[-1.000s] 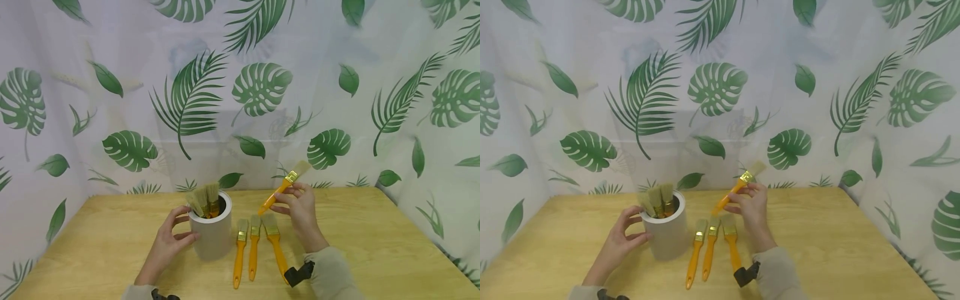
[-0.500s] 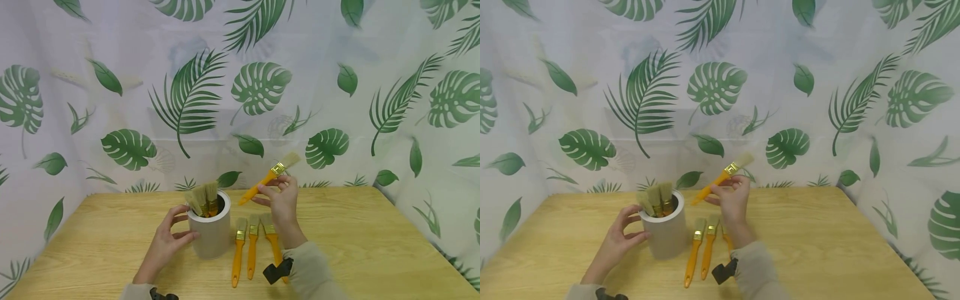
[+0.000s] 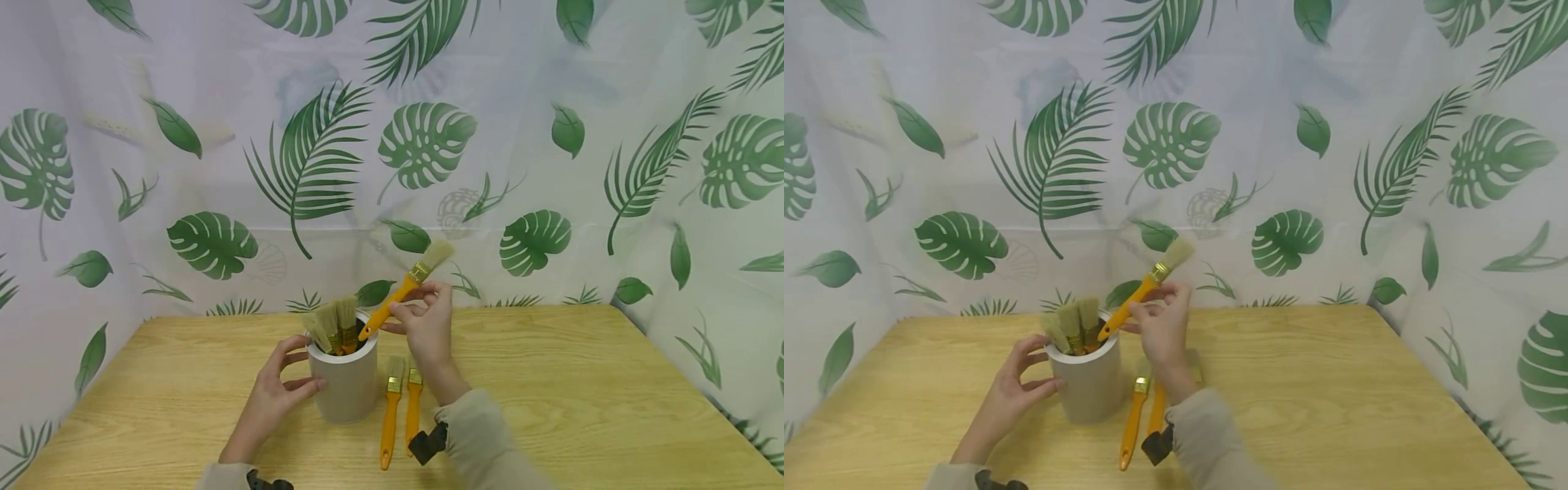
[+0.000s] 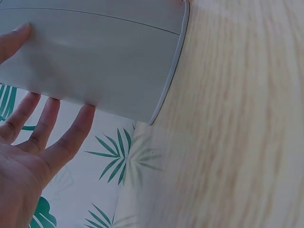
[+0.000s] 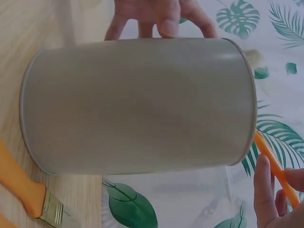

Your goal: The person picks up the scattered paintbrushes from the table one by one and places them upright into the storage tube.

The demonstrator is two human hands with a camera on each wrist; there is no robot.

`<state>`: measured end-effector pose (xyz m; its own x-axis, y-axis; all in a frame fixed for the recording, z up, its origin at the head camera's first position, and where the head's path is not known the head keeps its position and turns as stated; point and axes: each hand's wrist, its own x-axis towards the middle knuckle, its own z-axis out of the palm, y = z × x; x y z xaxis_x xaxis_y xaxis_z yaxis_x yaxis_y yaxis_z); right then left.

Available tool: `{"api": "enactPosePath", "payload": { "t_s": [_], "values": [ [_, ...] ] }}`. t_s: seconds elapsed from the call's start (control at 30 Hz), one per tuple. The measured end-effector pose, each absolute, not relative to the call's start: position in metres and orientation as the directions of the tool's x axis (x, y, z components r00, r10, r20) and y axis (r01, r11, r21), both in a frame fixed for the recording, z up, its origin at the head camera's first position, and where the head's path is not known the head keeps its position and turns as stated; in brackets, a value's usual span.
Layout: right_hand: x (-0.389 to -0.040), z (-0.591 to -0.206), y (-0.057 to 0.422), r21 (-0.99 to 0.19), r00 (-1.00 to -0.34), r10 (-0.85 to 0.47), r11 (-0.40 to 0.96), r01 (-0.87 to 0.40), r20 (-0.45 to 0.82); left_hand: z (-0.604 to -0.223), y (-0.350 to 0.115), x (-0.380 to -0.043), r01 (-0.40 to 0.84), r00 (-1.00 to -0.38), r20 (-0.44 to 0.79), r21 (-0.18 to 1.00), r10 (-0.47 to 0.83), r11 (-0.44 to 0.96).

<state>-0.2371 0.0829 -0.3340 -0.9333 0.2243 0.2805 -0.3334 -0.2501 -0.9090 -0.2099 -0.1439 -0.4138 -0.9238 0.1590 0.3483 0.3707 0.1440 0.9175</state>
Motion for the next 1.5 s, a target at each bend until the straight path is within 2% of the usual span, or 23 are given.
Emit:
{"api": "enactPosePath", "payload": {
  "t_s": [0.3,0.6,1.0,1.17,1.5],
  "values": [
    [-0.232,-0.337,0.068,-0.897,-0.879,0.194,0.001,-0.443,0.435,-0.414,-0.145,-0.210,0.349,-0.932,0.327,0.926,0.154,0.142],
    [-0.229,-0.339,0.060,-0.868,-0.856,0.158,0.158,-0.470,0.492,-0.413,-0.147,-0.211,0.341,-0.935,0.318,0.928,0.154,0.150],
    [-0.225,-0.336,0.055,-0.763,-0.818,-0.022,0.347,-0.545,0.575,-0.414,-0.148,-0.212,0.358,-0.929,0.335,0.921,0.160,0.151],
    [-0.223,-0.334,0.059,-0.728,-0.797,-0.066,0.369,-0.578,0.600,-0.415,-0.147,-0.212,0.357,-0.928,0.333,0.924,0.166,0.140],
    [-0.228,-0.333,0.084,-0.753,-0.808,0.007,0.366,-0.547,0.590,-0.414,-0.146,-0.214,0.367,-0.926,0.346,0.919,0.155,0.143]
  ]
}}
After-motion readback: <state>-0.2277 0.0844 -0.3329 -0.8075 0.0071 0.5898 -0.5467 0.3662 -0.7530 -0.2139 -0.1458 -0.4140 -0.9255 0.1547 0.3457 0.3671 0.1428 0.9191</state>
